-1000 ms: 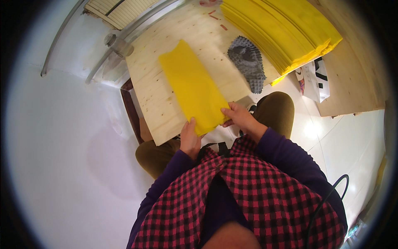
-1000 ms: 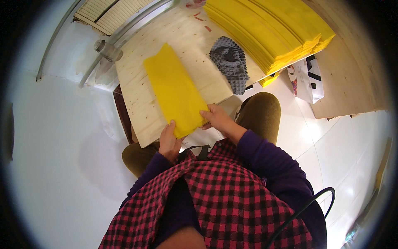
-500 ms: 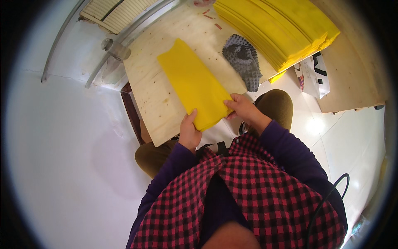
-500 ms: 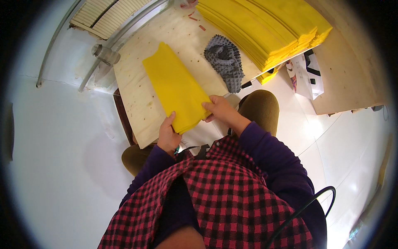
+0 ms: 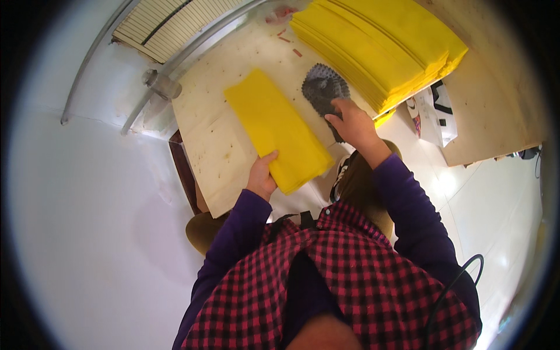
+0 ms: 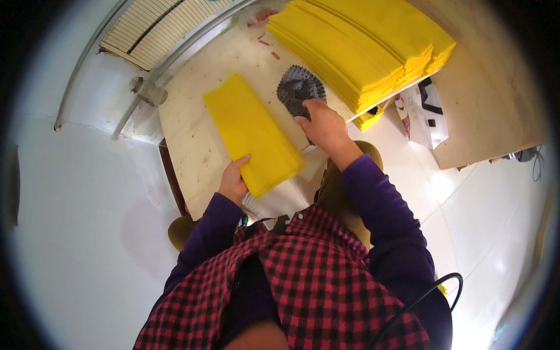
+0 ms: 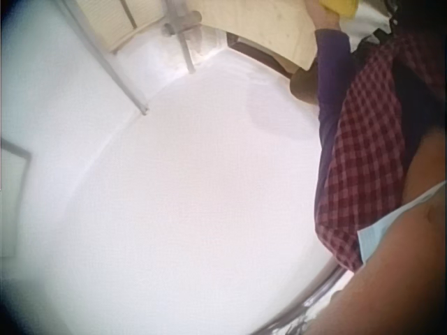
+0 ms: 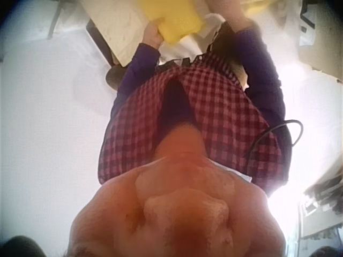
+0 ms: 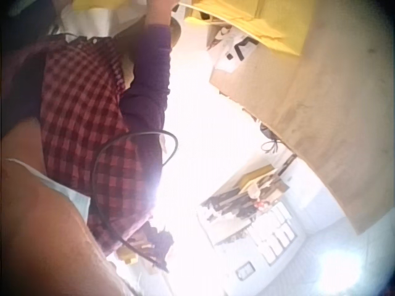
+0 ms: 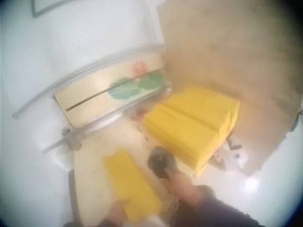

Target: The person folds multiple yellow sheets on a low wooden table, aligning edges and pressing creases. They stack the folded sheets into a neat pile and briefly handle a small black object at the end.

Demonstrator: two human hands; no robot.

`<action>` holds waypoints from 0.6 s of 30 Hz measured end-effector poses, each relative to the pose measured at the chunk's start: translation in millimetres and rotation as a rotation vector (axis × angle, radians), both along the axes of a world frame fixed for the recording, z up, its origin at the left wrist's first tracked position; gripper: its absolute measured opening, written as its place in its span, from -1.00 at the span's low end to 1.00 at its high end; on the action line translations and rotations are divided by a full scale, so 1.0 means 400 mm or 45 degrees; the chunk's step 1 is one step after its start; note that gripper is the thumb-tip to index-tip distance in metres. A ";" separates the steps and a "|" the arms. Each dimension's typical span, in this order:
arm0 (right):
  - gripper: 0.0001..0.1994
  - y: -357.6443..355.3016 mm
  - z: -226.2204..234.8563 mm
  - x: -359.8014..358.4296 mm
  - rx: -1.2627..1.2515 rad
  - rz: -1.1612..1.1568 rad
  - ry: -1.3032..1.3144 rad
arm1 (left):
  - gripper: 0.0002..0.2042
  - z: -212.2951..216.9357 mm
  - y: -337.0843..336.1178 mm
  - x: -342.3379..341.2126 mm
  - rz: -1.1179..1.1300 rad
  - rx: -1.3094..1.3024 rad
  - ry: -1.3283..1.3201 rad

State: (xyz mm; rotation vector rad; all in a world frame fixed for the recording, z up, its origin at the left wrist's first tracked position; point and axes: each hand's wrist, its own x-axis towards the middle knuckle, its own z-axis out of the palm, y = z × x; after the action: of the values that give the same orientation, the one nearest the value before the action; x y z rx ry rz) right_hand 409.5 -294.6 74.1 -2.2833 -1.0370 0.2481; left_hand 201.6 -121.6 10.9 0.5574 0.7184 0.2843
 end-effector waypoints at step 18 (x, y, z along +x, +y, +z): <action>-0.63 0.498 0.247 0.352 0.748 -0.023 0.438 | -0.59 0.058 -0.057 -0.077 -0.006 0.072 -0.001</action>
State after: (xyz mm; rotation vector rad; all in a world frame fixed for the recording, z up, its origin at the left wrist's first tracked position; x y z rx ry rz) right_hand 550.2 -95.3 172.7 -1.6499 -0.7802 0.2742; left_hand 170.8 -144.6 33.9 0.6122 0.7100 0.3012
